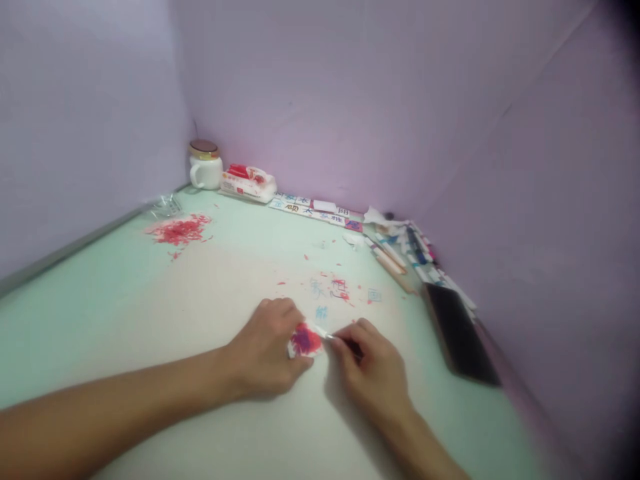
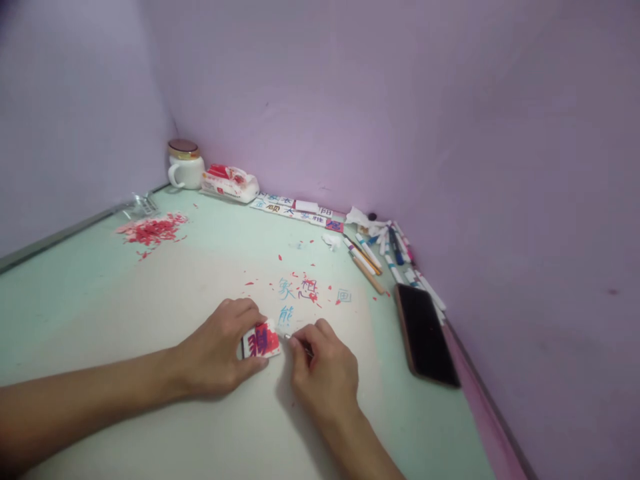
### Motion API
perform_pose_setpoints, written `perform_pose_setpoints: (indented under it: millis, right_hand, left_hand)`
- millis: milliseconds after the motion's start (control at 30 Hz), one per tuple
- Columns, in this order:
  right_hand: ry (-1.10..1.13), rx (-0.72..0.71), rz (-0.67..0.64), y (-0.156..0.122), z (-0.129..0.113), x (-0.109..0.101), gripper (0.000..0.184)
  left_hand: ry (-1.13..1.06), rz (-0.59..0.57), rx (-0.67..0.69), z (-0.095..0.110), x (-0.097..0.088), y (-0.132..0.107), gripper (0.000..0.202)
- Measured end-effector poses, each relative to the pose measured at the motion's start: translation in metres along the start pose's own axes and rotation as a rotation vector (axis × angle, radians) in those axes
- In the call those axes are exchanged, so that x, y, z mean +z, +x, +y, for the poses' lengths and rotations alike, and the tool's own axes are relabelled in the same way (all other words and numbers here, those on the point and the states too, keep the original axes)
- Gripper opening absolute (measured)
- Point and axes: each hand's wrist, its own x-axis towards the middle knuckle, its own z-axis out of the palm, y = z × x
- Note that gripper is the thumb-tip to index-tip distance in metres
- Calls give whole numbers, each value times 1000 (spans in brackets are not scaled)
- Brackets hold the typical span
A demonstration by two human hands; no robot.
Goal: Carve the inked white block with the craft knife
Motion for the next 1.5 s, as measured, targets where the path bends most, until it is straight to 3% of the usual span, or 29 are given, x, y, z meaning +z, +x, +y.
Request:
perform_pose_setpoints:
  millis: [367,700,967,1500]
  right_hand:
    - [-4,-1,2,1,-2,-1,15]
    - [-158,-156,163,-2,11,7,26]
    - [-99,-38,115,-4,9,4,18]
    - [-143,-61,83,-8,1,-3,18]
  left_hand:
    - [59,41,12,-1,2,-2,14]
    - [81,-4,-18,-3,2,-2,16]
    - [84,16,9,-4,3,-3,18]
    - [70,21,21,-3,2,-2,26]
